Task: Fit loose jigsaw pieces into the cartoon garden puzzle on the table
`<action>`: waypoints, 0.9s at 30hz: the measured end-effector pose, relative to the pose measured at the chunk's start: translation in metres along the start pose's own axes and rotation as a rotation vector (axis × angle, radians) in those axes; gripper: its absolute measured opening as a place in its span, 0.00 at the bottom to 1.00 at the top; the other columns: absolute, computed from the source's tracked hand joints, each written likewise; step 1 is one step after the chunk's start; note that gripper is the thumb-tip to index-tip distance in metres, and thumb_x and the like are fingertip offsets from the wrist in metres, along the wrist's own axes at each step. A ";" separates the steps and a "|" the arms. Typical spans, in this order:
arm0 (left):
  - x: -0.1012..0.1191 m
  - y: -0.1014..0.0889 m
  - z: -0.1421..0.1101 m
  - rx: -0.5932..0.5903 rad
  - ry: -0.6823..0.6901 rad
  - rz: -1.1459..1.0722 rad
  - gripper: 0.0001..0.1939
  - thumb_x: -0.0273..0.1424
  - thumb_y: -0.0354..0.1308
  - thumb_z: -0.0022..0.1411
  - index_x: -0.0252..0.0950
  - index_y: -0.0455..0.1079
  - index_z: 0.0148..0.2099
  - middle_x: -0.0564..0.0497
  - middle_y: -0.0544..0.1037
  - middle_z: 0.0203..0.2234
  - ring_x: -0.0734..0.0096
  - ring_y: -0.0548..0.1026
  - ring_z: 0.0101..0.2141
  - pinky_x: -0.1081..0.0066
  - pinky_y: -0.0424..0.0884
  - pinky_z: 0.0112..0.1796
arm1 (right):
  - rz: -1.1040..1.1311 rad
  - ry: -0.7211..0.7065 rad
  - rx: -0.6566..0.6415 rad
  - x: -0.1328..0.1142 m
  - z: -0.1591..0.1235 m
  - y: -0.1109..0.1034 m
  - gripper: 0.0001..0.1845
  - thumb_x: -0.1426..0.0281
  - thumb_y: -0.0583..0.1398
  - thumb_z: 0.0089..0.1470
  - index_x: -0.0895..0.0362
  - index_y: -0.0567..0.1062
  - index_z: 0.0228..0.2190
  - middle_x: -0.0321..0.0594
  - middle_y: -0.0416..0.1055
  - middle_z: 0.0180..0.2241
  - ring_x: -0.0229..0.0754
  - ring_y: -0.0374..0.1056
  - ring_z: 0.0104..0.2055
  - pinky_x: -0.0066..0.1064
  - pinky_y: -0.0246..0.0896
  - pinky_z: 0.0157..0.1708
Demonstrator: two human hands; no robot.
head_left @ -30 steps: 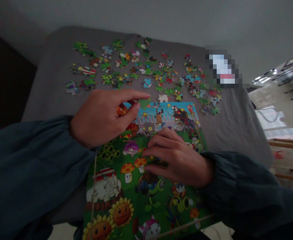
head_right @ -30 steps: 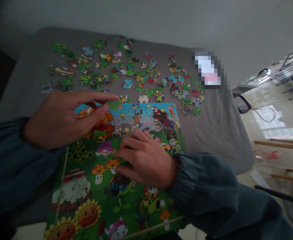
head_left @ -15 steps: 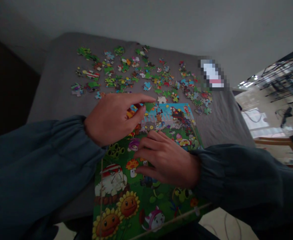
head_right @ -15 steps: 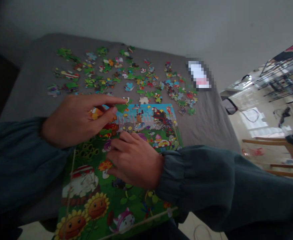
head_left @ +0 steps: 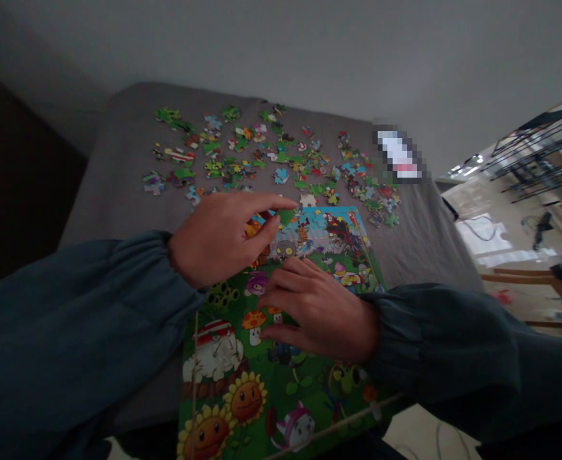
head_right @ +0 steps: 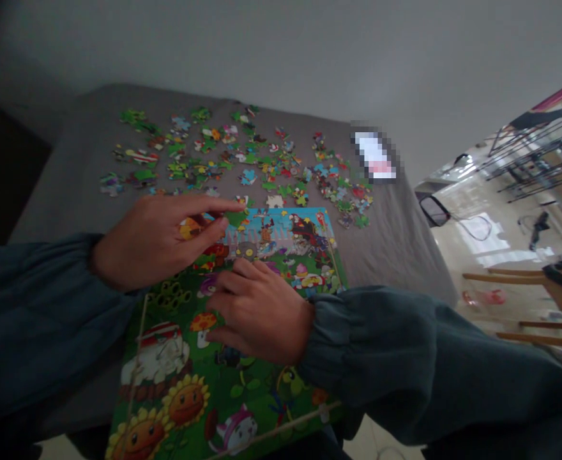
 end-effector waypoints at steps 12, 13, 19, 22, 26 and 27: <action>0.003 -0.007 0.000 -0.040 -0.134 -0.432 0.14 0.41 0.61 0.66 0.46 0.80 0.50 0.52 0.86 0.36 0.70 0.81 0.28 0.75 0.76 0.27 | 0.463 0.056 0.315 0.083 -0.005 -0.083 0.26 0.60 0.70 0.58 0.60 0.74 0.52 0.39 0.77 0.40 0.34 0.72 0.35 0.27 0.66 0.32; 0.004 -0.006 0.000 -0.044 -0.137 -0.455 0.13 0.41 0.62 0.65 0.45 0.80 0.50 0.52 0.86 0.37 0.70 0.81 0.30 0.75 0.77 0.29 | 0.493 0.036 0.334 0.086 -0.004 -0.078 0.27 0.60 0.70 0.59 0.60 0.74 0.54 0.40 0.78 0.41 0.34 0.73 0.36 0.27 0.68 0.33; 0.005 0.002 0.000 -0.112 -0.178 -0.489 0.09 0.39 0.63 0.65 0.46 0.79 0.47 0.55 0.85 0.34 0.70 0.82 0.33 0.74 0.80 0.35 | 0.534 -0.039 0.454 0.092 -0.005 -0.053 0.16 0.63 0.68 0.62 0.61 0.81 0.47 0.37 0.81 0.34 0.34 0.75 0.33 0.26 0.72 0.37; 0.005 0.003 -0.002 -0.144 -0.185 -0.508 0.13 0.39 0.65 0.64 0.49 0.78 0.50 0.55 0.85 0.37 0.70 0.83 0.35 0.75 0.80 0.36 | 0.482 -0.100 0.461 0.092 -0.009 -0.053 0.17 0.62 0.69 0.61 0.62 0.82 0.46 0.38 0.81 0.34 0.34 0.76 0.34 0.26 0.71 0.38; 0.005 0.002 -0.002 -0.183 -0.191 -0.493 0.17 0.40 0.67 0.62 0.50 0.77 0.53 0.54 0.85 0.40 0.70 0.82 0.36 0.74 0.79 0.37 | 0.376 -0.178 0.417 0.090 -0.012 -0.053 0.17 0.59 0.65 0.65 0.59 0.82 0.47 0.39 0.81 0.36 0.35 0.76 0.38 0.29 0.70 0.41; 0.005 0.003 -0.002 -0.207 -0.197 -0.479 0.16 0.40 0.66 0.62 0.48 0.77 0.52 0.53 0.85 0.39 0.70 0.82 0.35 0.74 0.79 0.36 | 0.353 -0.187 0.392 0.090 -0.012 -0.052 0.18 0.58 0.65 0.66 0.58 0.82 0.47 0.39 0.81 0.36 0.36 0.76 0.38 0.30 0.70 0.42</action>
Point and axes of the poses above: each hand's wrist, its own z-axis towards the middle knuckle, its own y-axis out of the palm, x = y × z, the point moved 3 cm from there along z, towards the middle knuckle
